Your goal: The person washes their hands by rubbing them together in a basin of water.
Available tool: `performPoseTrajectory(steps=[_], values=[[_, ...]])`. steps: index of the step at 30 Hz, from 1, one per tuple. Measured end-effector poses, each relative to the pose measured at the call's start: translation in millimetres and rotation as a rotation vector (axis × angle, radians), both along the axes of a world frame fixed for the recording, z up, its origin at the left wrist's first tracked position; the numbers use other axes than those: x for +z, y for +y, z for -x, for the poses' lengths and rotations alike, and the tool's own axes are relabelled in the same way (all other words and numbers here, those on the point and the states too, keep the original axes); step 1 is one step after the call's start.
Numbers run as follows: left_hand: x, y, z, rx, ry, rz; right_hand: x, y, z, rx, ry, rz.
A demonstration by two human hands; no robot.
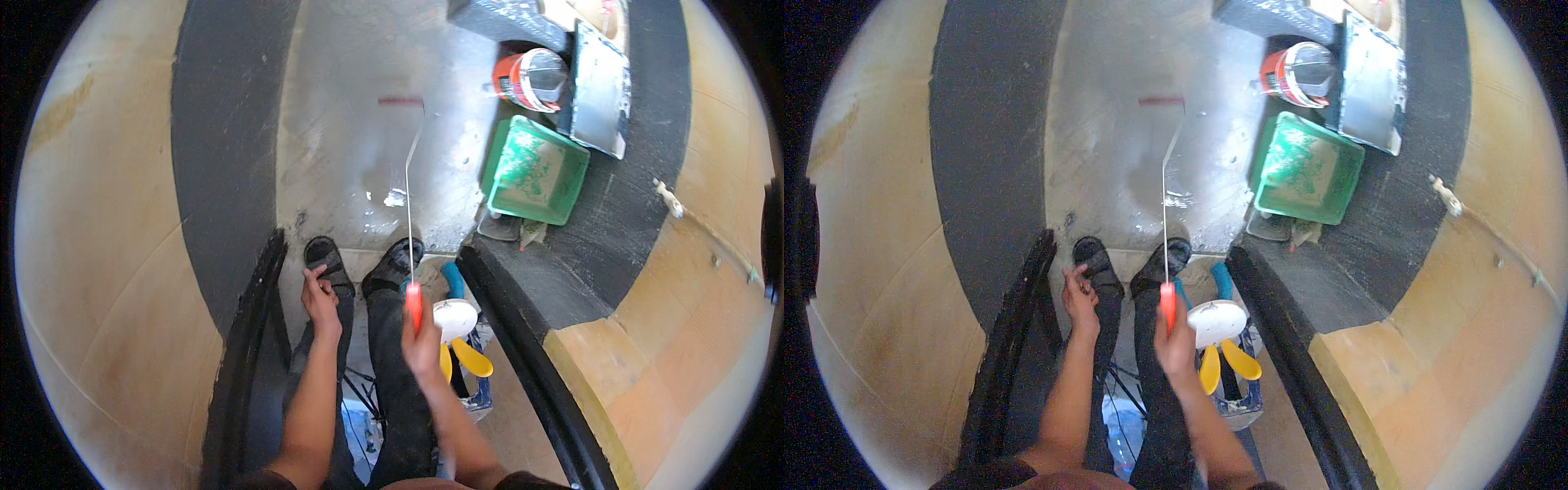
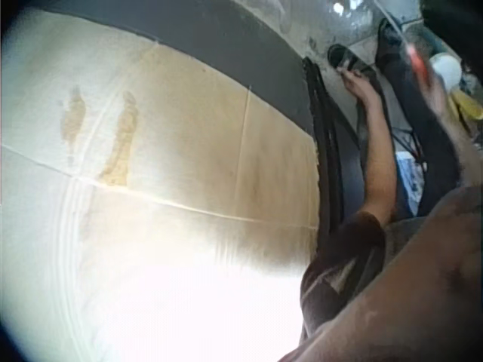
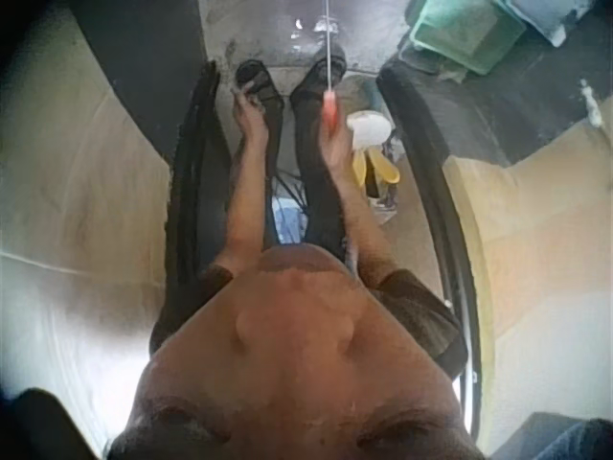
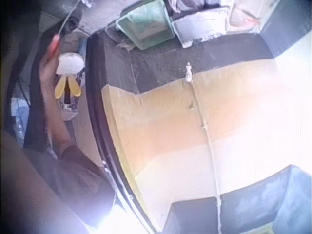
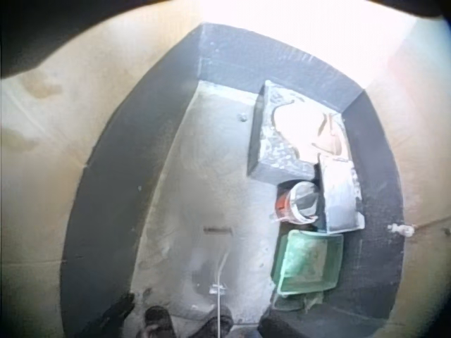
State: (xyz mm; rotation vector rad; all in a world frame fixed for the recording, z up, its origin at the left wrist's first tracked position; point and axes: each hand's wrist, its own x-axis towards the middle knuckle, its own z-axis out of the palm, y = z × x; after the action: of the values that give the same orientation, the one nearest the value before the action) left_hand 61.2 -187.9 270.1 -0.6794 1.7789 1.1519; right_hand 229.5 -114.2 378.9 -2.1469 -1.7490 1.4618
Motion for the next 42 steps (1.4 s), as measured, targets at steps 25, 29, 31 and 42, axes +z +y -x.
performPoseTrajectory(steps=[25, 29, 31, 42], values=[[13.7, 13.5, 53.1, 0.129, 0.045, 0.025, -151.2, 505.8, 259.7, -0.227, 0.357, 0.063], [16.3, 25.2, 42.4, 0.135, 0.016, 0.000, -129.1, 444.4, 194.4, 0.047, 0.298, -0.022], [14.8, 19.6, 42.2, 0.122, 0.035, 0.002, -105.0, 335.8, 166.0, -0.057, 0.279, -0.127], [11.9, 18.8, 28.8, 0.075, 0.054, 0.010, 3.3, -77.1, 32.9, -0.218, 0.026, 0.226]])
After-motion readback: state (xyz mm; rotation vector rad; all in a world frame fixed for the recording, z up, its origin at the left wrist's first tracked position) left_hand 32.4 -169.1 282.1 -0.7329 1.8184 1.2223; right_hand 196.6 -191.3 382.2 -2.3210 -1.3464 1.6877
